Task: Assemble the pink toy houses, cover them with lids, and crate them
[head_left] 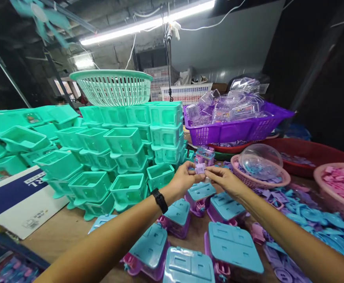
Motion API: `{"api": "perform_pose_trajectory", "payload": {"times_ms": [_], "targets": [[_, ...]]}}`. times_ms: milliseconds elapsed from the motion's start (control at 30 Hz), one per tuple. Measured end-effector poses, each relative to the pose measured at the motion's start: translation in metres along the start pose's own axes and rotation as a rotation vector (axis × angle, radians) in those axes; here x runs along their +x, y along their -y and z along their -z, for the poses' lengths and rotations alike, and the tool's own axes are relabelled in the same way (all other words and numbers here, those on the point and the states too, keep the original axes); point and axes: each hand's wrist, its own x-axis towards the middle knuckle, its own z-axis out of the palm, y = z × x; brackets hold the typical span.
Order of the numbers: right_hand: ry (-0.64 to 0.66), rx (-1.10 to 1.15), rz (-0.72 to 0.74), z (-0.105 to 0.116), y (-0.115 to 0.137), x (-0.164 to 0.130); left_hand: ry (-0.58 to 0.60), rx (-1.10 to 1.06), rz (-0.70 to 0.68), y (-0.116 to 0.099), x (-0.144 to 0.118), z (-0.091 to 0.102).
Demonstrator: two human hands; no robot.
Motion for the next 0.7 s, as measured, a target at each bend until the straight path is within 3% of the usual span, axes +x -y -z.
{"api": "perform_pose_trajectory", "payload": {"times_ms": [100, 233, 467, 700], "targets": [[-0.011, -0.106, 0.055, 0.003, -0.002, 0.001, -0.006, 0.079, 0.020, 0.003, -0.013, 0.004], [0.031, -0.323, 0.167, 0.008, -0.010, 0.012, -0.068, 0.375, -0.016, 0.009, -0.030, 0.014], [0.203, -0.599, 0.327, -0.001, -0.027, 0.035, 0.185, 0.776, -0.128, 0.016, -0.042, 0.008], [0.280, -0.650, 0.432, 0.001, -0.028, 0.042, 0.189, 0.938, -0.070, 0.021, -0.037, -0.001]]}}
